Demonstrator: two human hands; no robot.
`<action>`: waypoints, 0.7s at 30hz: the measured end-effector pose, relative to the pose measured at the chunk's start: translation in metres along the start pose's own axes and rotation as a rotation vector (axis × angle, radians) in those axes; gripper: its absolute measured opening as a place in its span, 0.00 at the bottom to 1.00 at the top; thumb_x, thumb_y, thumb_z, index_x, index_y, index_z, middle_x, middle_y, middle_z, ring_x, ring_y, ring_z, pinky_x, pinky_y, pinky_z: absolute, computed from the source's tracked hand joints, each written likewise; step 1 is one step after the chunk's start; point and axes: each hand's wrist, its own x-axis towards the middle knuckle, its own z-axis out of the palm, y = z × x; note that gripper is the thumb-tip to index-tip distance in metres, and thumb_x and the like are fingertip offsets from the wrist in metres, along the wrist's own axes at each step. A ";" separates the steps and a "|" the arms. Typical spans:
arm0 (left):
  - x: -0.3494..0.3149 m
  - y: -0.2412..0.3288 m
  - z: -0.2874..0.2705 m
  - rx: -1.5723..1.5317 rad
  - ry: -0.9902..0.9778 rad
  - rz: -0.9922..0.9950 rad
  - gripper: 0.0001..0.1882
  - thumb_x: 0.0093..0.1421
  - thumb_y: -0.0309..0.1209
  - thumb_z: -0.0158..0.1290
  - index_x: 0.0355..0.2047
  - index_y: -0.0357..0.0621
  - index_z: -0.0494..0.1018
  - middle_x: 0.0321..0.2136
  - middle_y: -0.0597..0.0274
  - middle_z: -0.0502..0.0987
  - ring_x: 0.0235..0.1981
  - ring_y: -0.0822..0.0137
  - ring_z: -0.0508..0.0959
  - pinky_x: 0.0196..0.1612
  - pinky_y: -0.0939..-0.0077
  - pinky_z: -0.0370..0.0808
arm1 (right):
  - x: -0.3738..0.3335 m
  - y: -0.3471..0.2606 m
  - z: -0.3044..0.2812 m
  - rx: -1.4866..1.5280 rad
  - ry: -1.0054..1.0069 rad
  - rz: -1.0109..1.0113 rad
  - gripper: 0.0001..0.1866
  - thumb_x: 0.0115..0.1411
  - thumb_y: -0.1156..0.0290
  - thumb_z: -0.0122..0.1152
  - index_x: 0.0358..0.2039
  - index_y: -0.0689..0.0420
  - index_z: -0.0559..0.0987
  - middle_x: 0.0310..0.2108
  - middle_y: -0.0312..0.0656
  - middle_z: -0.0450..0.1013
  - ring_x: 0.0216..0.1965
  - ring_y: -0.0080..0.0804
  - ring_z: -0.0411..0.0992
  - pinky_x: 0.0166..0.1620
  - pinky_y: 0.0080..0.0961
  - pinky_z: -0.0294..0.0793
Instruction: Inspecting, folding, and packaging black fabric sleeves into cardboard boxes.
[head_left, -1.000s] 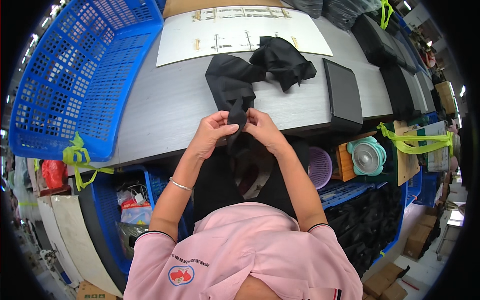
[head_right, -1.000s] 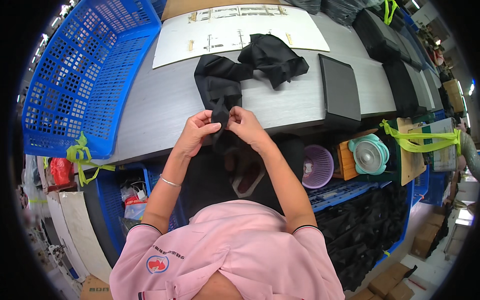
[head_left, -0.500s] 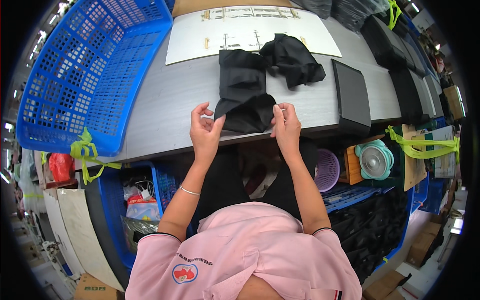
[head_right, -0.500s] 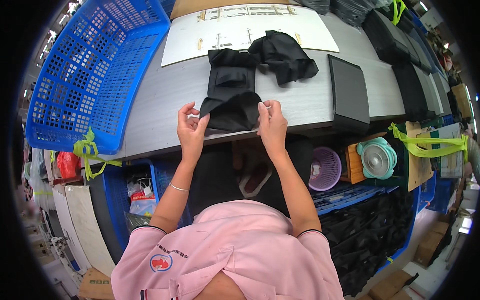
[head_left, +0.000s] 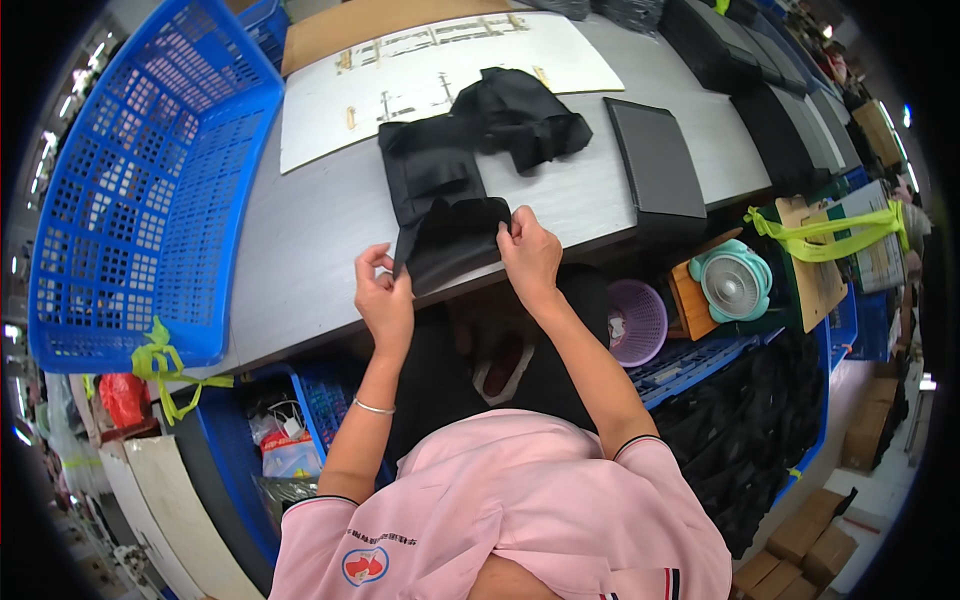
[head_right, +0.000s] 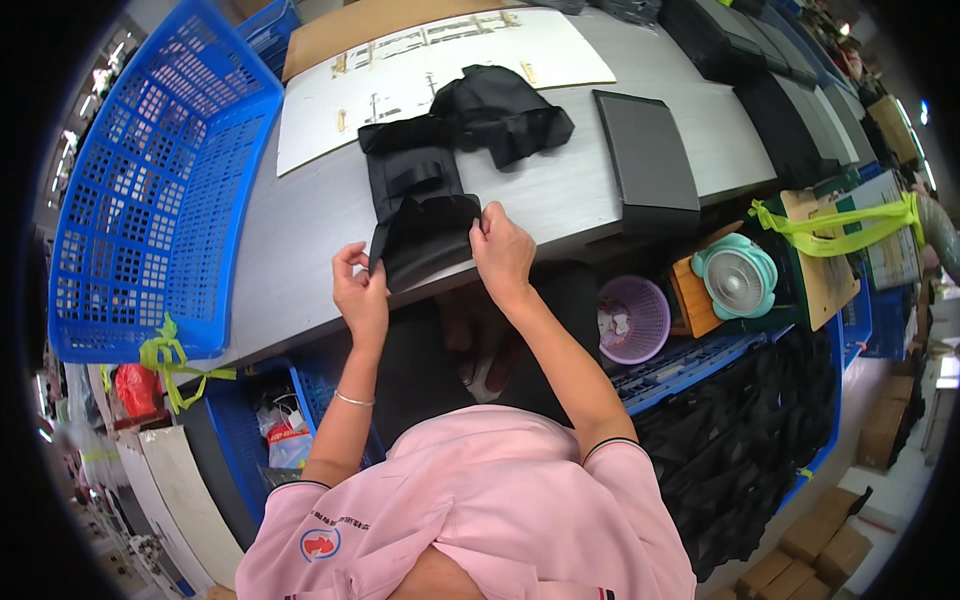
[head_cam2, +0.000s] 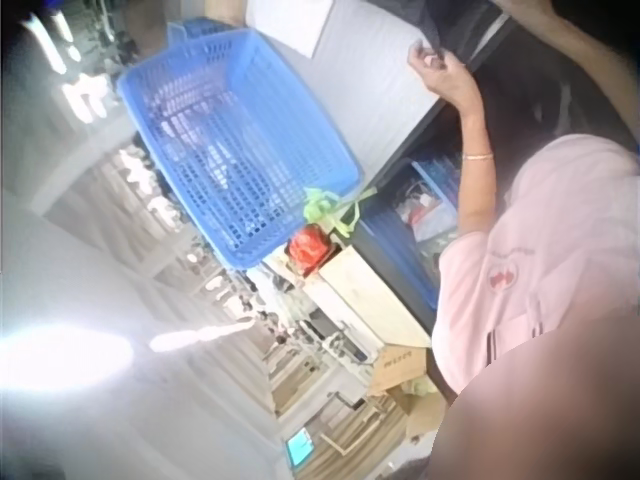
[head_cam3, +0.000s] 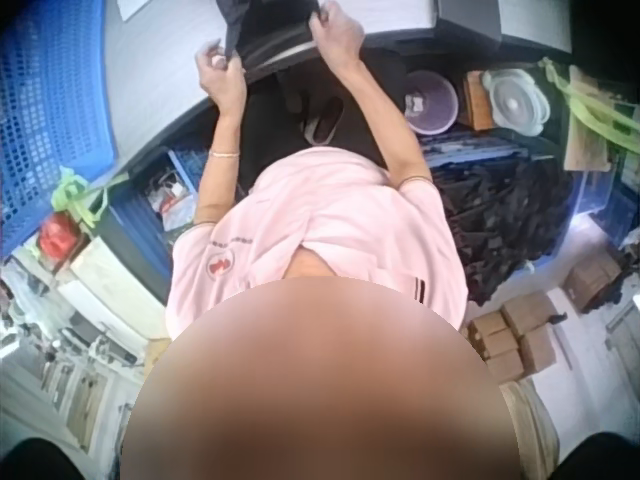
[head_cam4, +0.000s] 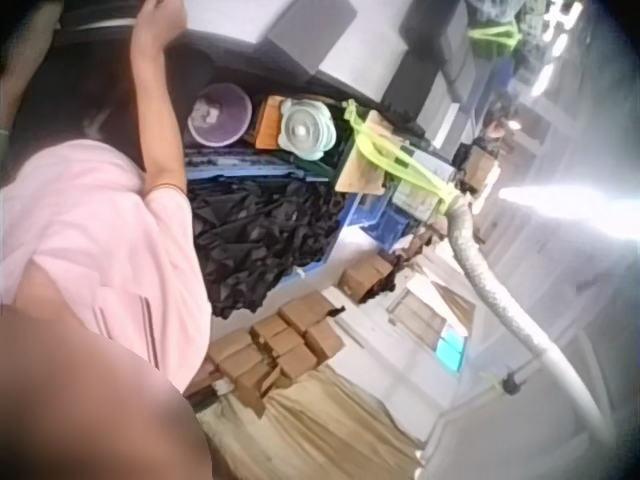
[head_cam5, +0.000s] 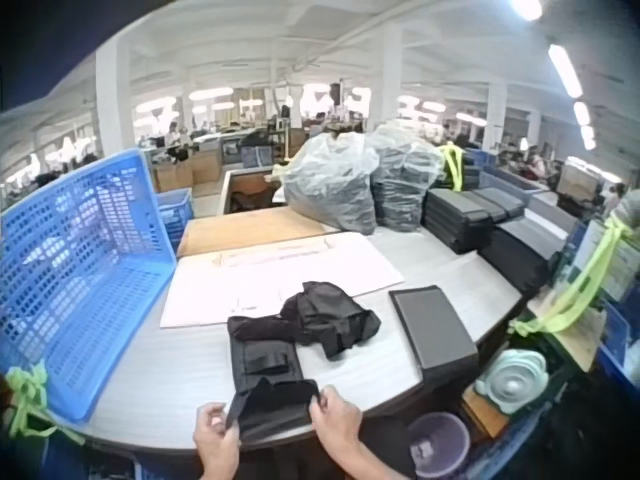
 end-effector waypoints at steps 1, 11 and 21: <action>-0.006 0.000 0.004 0.088 -0.046 0.008 0.20 0.60 0.17 0.56 0.53 0.38 0.67 0.35 0.64 0.71 0.19 0.82 0.69 0.23 0.86 0.66 | 0.003 0.000 -0.007 -0.003 0.012 0.005 0.14 0.59 0.65 0.66 0.31 0.59 0.72 0.25 0.50 0.74 0.29 0.52 0.74 0.31 0.41 0.70; -0.036 0.014 -0.003 -0.063 0.016 0.050 0.30 0.61 0.22 0.59 0.62 0.39 0.61 0.49 0.58 0.68 0.29 0.79 0.71 0.30 0.85 0.69 | 0.081 0.129 -0.119 -0.645 0.504 -0.088 0.22 0.52 0.61 0.73 0.45 0.57 0.79 0.44 0.42 0.72 0.47 0.43 0.71 0.47 0.38 0.72; -0.074 0.046 0.013 -0.321 -0.400 -0.032 0.16 0.64 0.21 0.55 0.53 0.38 0.72 0.43 0.64 0.76 0.32 0.81 0.72 0.30 0.89 0.71 | 0.078 0.131 -0.145 0.050 0.535 -0.033 0.12 0.59 0.62 0.65 0.28 0.59 0.82 0.32 0.44 0.77 0.35 0.44 0.77 0.40 0.35 0.73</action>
